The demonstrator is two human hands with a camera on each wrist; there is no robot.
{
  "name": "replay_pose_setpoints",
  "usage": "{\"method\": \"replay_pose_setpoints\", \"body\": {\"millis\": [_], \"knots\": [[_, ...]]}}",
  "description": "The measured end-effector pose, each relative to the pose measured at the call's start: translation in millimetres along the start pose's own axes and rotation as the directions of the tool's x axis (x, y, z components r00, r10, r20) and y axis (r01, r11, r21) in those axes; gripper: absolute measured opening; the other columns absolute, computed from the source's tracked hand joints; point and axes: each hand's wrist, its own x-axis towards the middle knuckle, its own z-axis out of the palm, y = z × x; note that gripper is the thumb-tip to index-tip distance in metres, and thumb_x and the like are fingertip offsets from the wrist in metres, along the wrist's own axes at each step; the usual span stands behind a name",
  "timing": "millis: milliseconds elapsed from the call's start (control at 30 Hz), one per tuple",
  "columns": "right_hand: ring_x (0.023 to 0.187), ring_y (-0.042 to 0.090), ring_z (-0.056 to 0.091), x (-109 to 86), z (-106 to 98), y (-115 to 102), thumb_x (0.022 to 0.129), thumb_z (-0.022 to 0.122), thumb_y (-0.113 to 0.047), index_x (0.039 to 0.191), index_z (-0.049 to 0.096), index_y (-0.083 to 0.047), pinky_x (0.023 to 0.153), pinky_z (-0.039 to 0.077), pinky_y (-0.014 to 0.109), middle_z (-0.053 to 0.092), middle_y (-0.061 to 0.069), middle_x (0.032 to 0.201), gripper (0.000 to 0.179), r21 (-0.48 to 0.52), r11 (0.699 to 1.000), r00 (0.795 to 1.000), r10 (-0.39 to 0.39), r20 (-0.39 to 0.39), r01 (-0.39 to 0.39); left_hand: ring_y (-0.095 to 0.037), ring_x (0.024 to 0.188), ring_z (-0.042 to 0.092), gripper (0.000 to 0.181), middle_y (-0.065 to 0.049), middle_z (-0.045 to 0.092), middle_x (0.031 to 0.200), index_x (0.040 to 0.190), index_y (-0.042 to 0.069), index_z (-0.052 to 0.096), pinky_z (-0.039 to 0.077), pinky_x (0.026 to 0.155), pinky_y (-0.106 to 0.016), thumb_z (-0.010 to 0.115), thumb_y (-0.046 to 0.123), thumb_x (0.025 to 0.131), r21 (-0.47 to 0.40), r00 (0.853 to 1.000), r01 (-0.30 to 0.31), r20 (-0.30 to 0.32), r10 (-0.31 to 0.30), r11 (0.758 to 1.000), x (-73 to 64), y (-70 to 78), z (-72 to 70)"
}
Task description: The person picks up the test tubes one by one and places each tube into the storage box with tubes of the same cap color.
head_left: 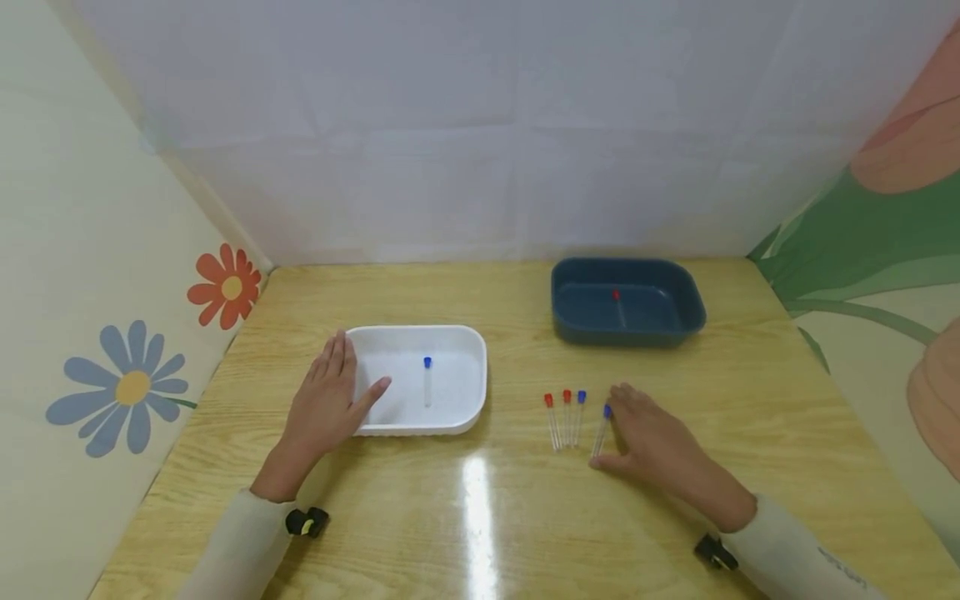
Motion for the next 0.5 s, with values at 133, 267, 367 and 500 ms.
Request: {"method": "replay_pose_setpoints", "body": {"millis": [133, 267, 367, 500], "knots": [[0.139, 0.047, 0.041, 0.4, 0.0, -0.3, 0.078, 0.082, -0.054, 0.141, 0.047, 0.014, 0.114, 0.034, 0.057, 0.045, 0.034, 0.147, 0.099, -0.001, 1.000, 1.000, 0.006, 0.004, -0.006, -0.044, 0.153, 0.007, 0.100, -0.029, 0.002, 0.166, 0.156, -0.014, 0.007, 0.013, 0.122, -0.058, 0.038, 0.064, 0.102, 0.004, 1.000, 0.003, -0.004, -0.003, 1.000, -0.6, -0.3, 1.1], [0.139, 0.047, 0.042, 1.3, 0.3, -0.3, 0.078, 0.083, -0.054, 0.143, 0.047, 0.012, 0.113, 0.035, 0.058, 0.045, 0.033, 0.148, 0.100, 0.006, 1.000, 1.000, 0.026, 0.014, -0.026, -0.043, 0.154, 0.006, 0.100, -0.027, -0.001, 0.166, 0.156, -0.013, 0.007, 0.013, 0.122, -0.058, 0.038, 0.065, 0.102, 0.006, 1.000, 0.005, -0.002, -0.005, 1.000, -0.7, -0.9, 1.9], [0.138, 0.047, 0.043, 1.7, -0.1, 0.0, 0.077, 0.084, -0.054, 0.143, 0.047, 0.011, 0.111, 0.038, 0.059, 0.045, 0.032, 0.148, 0.100, 0.017, 0.999, 0.999, 0.037, 0.010, -0.038, -0.043, 0.154, 0.005, 0.100, -0.027, -0.001, 0.166, 0.156, -0.013, 0.006, 0.013, 0.122, -0.058, 0.038, 0.065, 0.102, 0.007, 1.000, 0.005, 0.000, -0.005, 1.000, -0.7, -1.2, 2.1], [0.136, 0.047, 0.045, 2.1, -0.4, 1.4, 0.075, 0.086, -0.052, 0.144, 0.047, 0.008, 0.108, 0.041, 0.060, 0.046, 0.032, 0.147, 0.100, 0.034, 0.999, 0.999, 0.035, -0.012, -0.034, -0.042, 0.154, 0.004, 0.100, -0.028, -0.001, 0.166, 0.156, -0.013, 0.006, 0.013, 0.122, -0.058, 0.039, 0.065, 0.102, 0.005, 1.000, 0.001, -0.001, -0.001, 1.000, -1.2, -1.2, 2.3]]}}
